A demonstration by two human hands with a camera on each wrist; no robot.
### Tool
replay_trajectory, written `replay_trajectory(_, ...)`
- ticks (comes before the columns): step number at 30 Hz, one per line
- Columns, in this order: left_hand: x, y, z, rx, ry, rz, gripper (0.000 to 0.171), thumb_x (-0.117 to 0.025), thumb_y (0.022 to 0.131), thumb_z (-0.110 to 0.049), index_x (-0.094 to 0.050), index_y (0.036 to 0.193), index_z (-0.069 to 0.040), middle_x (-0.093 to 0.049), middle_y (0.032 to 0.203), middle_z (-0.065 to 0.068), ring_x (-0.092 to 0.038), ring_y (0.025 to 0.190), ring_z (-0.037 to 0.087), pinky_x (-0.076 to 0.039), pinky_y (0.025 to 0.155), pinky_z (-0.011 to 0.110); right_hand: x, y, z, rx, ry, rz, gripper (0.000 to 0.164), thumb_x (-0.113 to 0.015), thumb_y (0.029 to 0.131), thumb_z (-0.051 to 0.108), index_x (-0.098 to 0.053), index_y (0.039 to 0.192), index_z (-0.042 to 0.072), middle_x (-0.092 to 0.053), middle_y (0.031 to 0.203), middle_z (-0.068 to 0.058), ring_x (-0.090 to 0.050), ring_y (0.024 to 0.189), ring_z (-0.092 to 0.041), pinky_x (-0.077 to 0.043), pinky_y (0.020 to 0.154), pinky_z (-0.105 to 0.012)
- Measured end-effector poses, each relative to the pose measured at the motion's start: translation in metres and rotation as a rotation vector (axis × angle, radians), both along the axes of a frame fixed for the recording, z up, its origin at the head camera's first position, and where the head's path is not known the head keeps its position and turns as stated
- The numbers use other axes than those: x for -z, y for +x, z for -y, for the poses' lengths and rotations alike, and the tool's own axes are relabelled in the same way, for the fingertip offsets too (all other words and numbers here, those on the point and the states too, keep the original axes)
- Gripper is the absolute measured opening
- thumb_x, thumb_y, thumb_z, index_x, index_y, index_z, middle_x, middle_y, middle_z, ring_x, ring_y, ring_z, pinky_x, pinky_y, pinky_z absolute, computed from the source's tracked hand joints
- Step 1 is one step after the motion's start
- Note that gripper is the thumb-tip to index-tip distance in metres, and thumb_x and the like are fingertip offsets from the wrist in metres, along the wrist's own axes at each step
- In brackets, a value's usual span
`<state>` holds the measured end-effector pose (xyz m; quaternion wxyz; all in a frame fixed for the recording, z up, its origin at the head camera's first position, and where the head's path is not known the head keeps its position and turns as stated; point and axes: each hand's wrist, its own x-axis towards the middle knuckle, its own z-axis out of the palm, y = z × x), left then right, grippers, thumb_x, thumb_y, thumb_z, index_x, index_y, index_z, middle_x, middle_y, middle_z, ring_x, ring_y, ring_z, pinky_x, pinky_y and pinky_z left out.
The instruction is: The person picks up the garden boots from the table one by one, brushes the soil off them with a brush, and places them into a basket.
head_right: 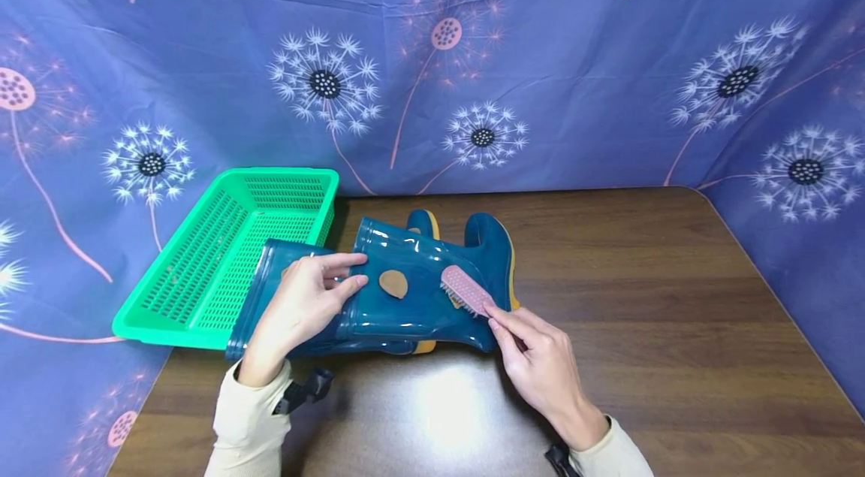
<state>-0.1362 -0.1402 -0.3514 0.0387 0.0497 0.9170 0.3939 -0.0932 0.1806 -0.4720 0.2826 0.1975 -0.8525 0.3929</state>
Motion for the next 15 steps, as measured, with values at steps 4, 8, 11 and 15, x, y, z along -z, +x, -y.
replay_trajectory(4, -0.001, 0.000, 0.001, 0.001, 0.001, -0.002, 0.038, -0.076, 0.100, -0.016, -0.073, 0.137, -0.011, -0.077, 0.127, 0.019, -0.064, 0.060, 0.012, -0.046, 0.052, 0.027, -0.001, -0.002, -0.005, 0.040, -0.005, -0.011, 0.033, -0.080, 0.086, -0.005, -0.084, 0.115, 0.010, -0.067, 0.078, 0.007, -0.041, 0.065, 0.007, -0.032, 0.055, -0.012)
replay_trajectory(8, 0.000, 0.000, 0.002, -0.004, 0.003, 0.004, 0.038, -0.076, 0.100, -0.016, -0.073, 0.137, -0.011, -0.076, 0.127, 0.019, -0.068, 0.066, 0.011, -0.050, 0.055, 0.029, -0.002, -0.003, -0.010, 0.094, -0.002, 0.001, 0.030, -0.079, 0.088, -0.004, -0.084, 0.114, 0.009, -0.065, 0.076, 0.007, -0.040, 0.064, 0.007, -0.030, 0.054, -0.013)
replay_trajectory(11, 0.000, 0.000, 0.002, -0.006, 0.002, 0.013, 0.038, -0.076, 0.100, -0.016, -0.073, 0.138, -0.011, -0.076, 0.128, 0.018, -0.067, 0.064, 0.012, -0.048, 0.054, 0.029, -0.002, -0.004, -0.012, 0.130, -0.004, -0.003, 0.030, -0.079, 0.088, -0.004, -0.084, 0.114, 0.009, -0.065, 0.075, 0.007, -0.039, 0.063, 0.007, -0.029, 0.054, -0.014)
replay_trajectory(15, 0.000, 0.000, 0.002, -0.010, -0.003, 0.013, 0.038, -0.076, 0.100, -0.017, -0.073, 0.138, -0.012, -0.076, 0.128, 0.019, -0.066, 0.064, 0.012, -0.049, 0.055, 0.029, -0.003, -0.004, -0.011, 0.112, -0.035, -0.022, 0.032, -0.080, 0.086, -0.007, -0.084, 0.113, 0.008, -0.065, 0.076, 0.007, -0.040, 0.064, 0.007, -0.029, 0.054, -0.014)
